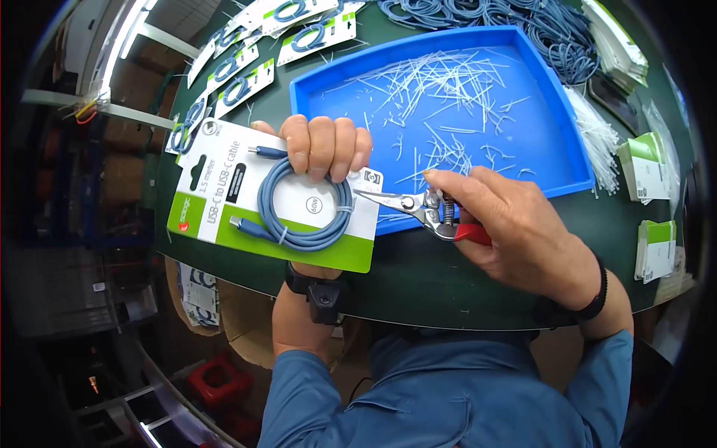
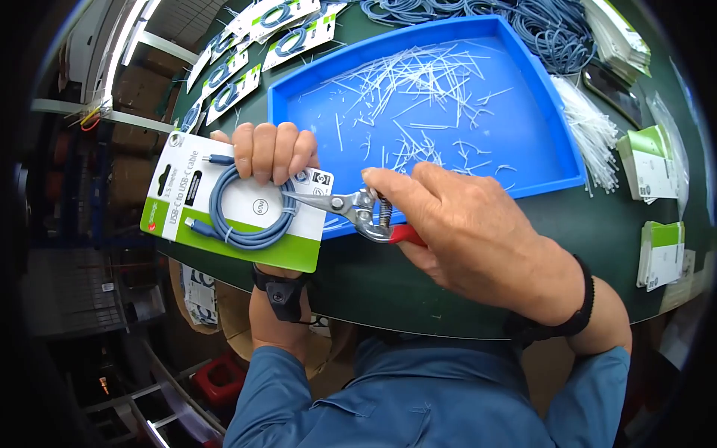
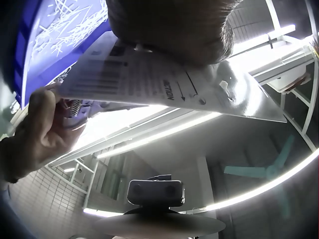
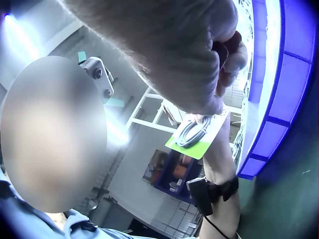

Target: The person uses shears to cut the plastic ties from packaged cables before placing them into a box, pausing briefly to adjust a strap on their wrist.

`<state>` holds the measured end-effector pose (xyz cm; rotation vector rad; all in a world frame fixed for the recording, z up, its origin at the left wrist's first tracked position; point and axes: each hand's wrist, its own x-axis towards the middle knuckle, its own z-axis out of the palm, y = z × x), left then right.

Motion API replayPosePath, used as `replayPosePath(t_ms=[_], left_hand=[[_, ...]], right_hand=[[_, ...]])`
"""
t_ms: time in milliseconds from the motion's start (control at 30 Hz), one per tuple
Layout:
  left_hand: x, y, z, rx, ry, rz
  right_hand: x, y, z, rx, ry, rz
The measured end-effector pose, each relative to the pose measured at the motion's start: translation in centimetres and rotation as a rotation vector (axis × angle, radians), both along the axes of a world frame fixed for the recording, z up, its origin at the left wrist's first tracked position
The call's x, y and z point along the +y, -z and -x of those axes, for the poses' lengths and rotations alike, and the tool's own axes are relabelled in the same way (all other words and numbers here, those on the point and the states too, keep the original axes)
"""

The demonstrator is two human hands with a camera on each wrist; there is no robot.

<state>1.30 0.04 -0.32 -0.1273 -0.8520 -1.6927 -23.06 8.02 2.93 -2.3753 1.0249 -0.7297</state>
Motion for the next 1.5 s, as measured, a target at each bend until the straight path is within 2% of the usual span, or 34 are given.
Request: replayPosePath(t_ms=[67, 100, 200, 333, 467, 567, 833, 1033, 1100, 1167, 1233, 1300, 1433, 1500], left_hand=[[0.6, 0.3, 1.1, 0.028, -0.004, -0.052], [0.9, 0.6, 1.9, 0.038, -0.006, -0.110], [1.6, 1.2, 3.5, 0.053, 0.020, -0.177], [2.0, 2.1, 4.6, 0.024, 0.061, -0.174], [2.2, 2.4, 4.8, -0.010, 0.066, -0.166], [2.4, 2.3, 4.8, -0.023, 0.065, -0.190], [1.9, 1.0, 3.1, -0.083, 0.069, -0.067], [1.5, -1.5, 0.5, -0.068, -0.151, -0.022], [1.5, -2.6, -0.6, -0.057, -0.201, -0.005], [2.5, -3.8, -2.2, -0.156, -0.286, 0.049], [3.8, -4.3, -4.7, -0.218, -0.345, 0.092], [5.4, -3.8, -8.1, -0.417, -0.401, 0.258], [12.8, -0.8, -14.0, -0.530, -0.810, 0.054], [16.9, 1.7, -19.2, -0.619, -0.913, 0.040]], right_hand=[[-0.2, 0.8, -0.6, -0.248, 0.046, -0.104], [-0.2, 0.9, -0.8, -0.230, 0.053, -0.104], [-0.2, 1.3, -1.7, -0.457, 0.118, -0.340], [-0.3, 3.4, -3.3, -0.568, 0.132, -0.288], [0.1, 3.5, -3.6, -0.492, 0.159, -0.194], [0.0, 3.7, -3.6, -0.491, 0.138, -0.209], [-0.2, 2.8, -2.7, -0.481, 0.104, -0.151], [-1.6, 2.4, -0.7, -0.492, 0.193, -0.159], [-2.4, 2.3, 0.3, -0.362, 0.234, -0.151], [-2.7, 2.5, 1.1, -0.303, 0.248, -0.143], [-2.8, 2.9, 1.7, -0.147, 0.279, -0.022], [-3.3, 3.1, 1.8, -0.107, 0.270, 0.071], [-3.4, 3.6, 1.8, -0.127, 0.308, 0.035], [-3.5, 3.8, 1.9, -0.116, 0.345, -0.002]])
